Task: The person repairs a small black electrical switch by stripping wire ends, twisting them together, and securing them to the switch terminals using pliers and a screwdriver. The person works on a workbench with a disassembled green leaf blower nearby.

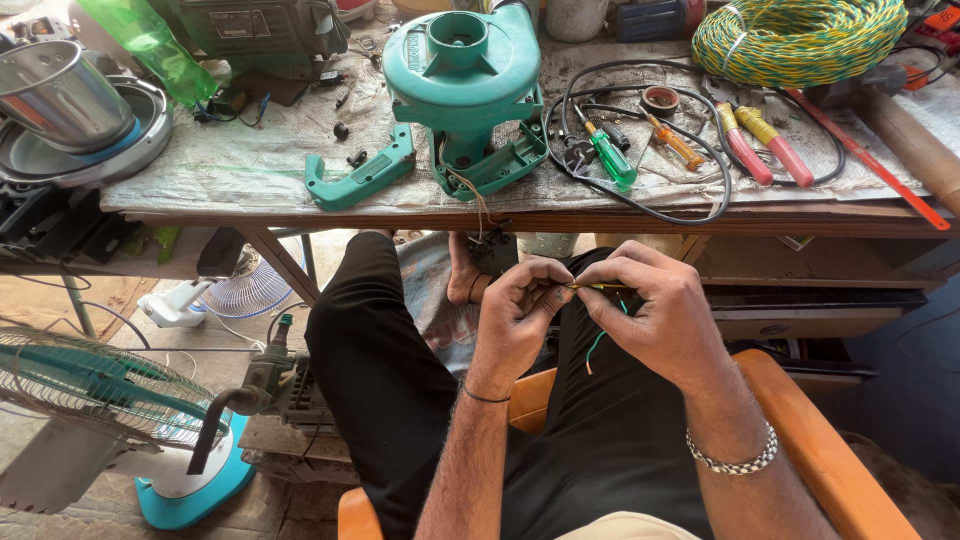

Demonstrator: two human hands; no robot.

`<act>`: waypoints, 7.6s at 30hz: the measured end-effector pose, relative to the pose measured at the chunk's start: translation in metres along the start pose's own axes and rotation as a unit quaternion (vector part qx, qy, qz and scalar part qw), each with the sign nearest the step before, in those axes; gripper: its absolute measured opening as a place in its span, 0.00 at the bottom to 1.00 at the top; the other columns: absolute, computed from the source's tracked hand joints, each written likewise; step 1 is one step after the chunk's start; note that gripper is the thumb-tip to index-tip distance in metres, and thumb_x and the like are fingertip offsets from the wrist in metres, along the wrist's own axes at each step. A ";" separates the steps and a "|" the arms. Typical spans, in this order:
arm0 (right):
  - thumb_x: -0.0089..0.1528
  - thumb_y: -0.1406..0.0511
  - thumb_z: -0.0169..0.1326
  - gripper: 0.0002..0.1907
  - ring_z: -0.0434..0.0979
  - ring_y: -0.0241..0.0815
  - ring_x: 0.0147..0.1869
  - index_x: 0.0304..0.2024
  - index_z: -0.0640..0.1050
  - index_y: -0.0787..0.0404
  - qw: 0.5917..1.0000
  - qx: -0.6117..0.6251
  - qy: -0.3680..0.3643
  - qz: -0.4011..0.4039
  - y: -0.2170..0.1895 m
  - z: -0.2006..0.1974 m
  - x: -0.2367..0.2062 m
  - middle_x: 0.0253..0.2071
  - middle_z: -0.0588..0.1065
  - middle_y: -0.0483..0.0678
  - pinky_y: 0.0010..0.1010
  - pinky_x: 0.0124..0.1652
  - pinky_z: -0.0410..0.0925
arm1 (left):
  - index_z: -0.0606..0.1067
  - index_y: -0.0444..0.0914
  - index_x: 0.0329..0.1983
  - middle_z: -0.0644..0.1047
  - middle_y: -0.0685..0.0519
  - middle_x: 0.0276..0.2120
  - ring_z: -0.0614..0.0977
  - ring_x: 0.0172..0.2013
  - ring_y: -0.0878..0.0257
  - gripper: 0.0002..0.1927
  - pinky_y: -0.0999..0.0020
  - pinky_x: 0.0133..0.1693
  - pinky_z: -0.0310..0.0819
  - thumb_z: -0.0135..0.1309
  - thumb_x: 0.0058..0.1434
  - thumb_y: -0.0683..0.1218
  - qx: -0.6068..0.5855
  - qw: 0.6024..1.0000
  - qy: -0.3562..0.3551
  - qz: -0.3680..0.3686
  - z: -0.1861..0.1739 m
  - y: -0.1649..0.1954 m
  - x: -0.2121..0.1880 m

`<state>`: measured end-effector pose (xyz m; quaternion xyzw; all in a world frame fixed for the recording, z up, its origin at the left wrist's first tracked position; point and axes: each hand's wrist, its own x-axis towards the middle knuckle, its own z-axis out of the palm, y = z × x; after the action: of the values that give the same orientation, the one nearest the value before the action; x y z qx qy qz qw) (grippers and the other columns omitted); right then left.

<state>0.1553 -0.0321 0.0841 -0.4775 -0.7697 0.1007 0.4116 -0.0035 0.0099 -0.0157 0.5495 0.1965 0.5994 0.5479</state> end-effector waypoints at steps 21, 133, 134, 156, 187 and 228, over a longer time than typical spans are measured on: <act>0.58 0.73 0.63 0.05 0.81 0.34 0.36 0.37 0.81 0.66 0.997 0.069 0.014 0.013 0.002 0.008 -0.006 0.35 0.80 0.46 0.23 0.35 0.73 | 0.77 0.32 0.48 0.79 0.54 0.43 0.80 0.45 0.69 0.07 0.75 0.49 0.78 0.58 0.67 0.35 -0.115 0.993 -0.003 0.007 0.000 0.001 -0.002; 0.57 0.80 0.62 0.25 0.78 0.35 0.44 0.51 0.68 0.61 0.892 0.434 0.064 0.108 0.076 -0.002 -0.005 0.40 0.77 0.50 0.23 0.45 0.73 | 0.79 0.32 0.40 0.79 0.53 0.26 0.80 0.27 0.70 0.04 0.74 0.31 0.74 0.55 0.68 0.39 0.215 0.976 0.010 -0.014 0.026 0.027 0.000; 0.57 0.81 0.61 0.24 0.79 0.35 0.44 0.51 0.68 0.60 0.877 0.463 0.080 0.101 0.077 0.001 -0.005 0.40 0.77 0.51 0.24 0.45 0.73 | 0.78 0.32 0.40 0.79 0.53 0.25 0.79 0.27 0.70 0.04 0.74 0.30 0.73 0.55 0.69 0.39 0.214 0.977 0.000 -0.022 0.026 0.025 -0.001; 0.67 0.50 0.60 0.26 0.78 0.62 0.53 0.54 0.80 0.65 0.865 -0.397 -0.088 0.293 0.212 -0.097 0.133 0.48 0.76 0.65 0.52 0.52 0.69 | 0.72 0.34 0.40 0.79 0.48 0.29 0.70 0.23 0.73 0.09 0.78 0.25 0.61 0.51 0.74 0.45 -0.167 0.977 0.097 -0.086 -0.012 0.000 0.006; 0.58 0.71 0.51 0.22 0.80 0.39 0.37 0.56 0.74 0.63 0.892 0.363 -0.023 0.268 0.056 -0.043 -0.021 0.40 0.80 0.52 0.33 0.44 0.73 | 0.74 0.36 0.32 0.84 0.47 0.32 0.75 0.23 0.73 0.08 0.80 0.25 0.66 0.64 0.62 0.39 -0.138 0.918 0.362 0.088 0.004 0.010 0.007; 0.56 0.74 0.64 0.13 0.64 0.24 0.34 0.43 0.78 0.63 0.953 0.237 -0.084 0.168 0.066 0.028 -0.052 0.30 0.68 0.36 0.18 0.34 0.63 | 0.73 0.34 0.50 0.78 0.58 0.35 0.80 0.36 0.70 0.16 0.73 0.41 0.78 0.37 0.65 0.33 -0.055 0.980 0.186 -0.042 0.000 0.007 0.008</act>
<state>0.1883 -0.0333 0.0015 -0.4787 -0.6642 0.3875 0.4237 -0.0051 0.0147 -0.0066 0.3883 0.2845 0.6778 0.5557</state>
